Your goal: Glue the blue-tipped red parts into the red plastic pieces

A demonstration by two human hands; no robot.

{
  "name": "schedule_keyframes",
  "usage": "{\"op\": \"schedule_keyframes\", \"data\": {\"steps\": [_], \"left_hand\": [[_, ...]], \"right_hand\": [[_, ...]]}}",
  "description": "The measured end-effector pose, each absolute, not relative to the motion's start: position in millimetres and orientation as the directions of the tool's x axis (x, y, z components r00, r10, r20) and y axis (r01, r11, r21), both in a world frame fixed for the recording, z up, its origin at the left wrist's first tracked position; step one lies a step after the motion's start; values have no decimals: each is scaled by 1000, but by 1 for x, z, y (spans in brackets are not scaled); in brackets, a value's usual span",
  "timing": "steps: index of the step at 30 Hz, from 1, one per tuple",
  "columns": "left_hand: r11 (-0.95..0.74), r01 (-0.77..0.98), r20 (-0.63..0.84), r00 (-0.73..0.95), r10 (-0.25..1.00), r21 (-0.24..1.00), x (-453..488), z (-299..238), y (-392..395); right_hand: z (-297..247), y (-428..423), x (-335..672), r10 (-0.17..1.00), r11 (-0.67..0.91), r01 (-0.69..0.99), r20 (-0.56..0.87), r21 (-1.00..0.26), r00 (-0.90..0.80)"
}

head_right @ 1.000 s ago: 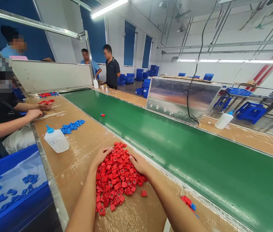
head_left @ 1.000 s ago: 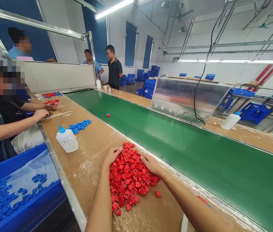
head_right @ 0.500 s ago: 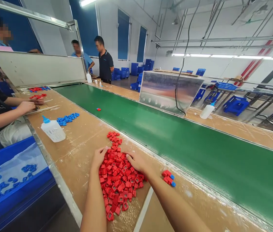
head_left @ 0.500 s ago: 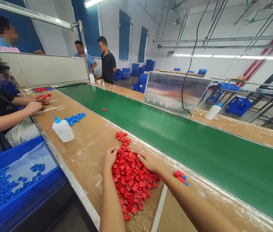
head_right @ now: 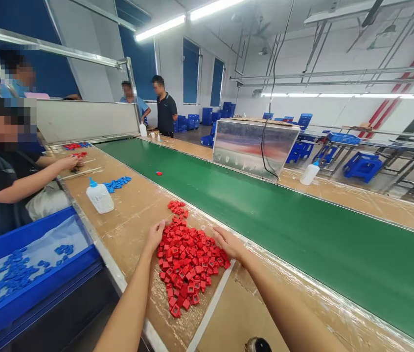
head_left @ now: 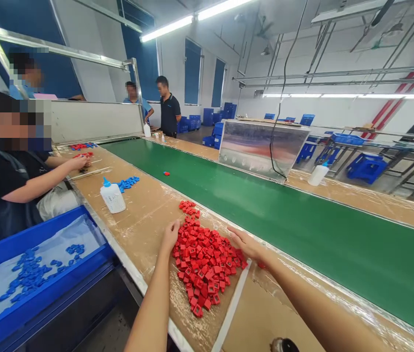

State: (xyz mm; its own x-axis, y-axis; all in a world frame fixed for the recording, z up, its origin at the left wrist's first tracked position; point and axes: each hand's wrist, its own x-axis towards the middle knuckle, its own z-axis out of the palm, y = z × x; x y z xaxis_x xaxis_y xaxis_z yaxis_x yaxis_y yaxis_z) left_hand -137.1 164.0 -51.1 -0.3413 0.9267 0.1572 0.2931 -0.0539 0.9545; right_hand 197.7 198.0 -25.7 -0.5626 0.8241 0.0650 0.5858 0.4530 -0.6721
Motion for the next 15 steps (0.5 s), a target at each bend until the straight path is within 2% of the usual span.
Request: {"op": "schedule_keyframes", "data": {"steps": [5,7,8,10,13,15], "left_hand": [[-120,334,204,-231,951,935,-130,-58,146],[-130,367,228,-236,945,921,-127,-61,139],[-132,384,235,-236,943,914,-127,-62,137],[-138,414,245,-220,944,900,-127,-65,135],[-131,442,246,-214,945,887,-132,-68,134],[-122,446,238,-214,947,887,-133,-69,133]], "right_hand": [[1,162,176,751,597,582,131,-553,-647],[8,133,150,692,684,547,190,-483,-697],[6,114,135,656,735,540,230,-410,-719],[-14,73,102,589,808,515,355,-287,-726],[-69,13,53,536,844,467,462,-265,-707],[-105,-18,27,638,758,580,526,-298,-563]]}}
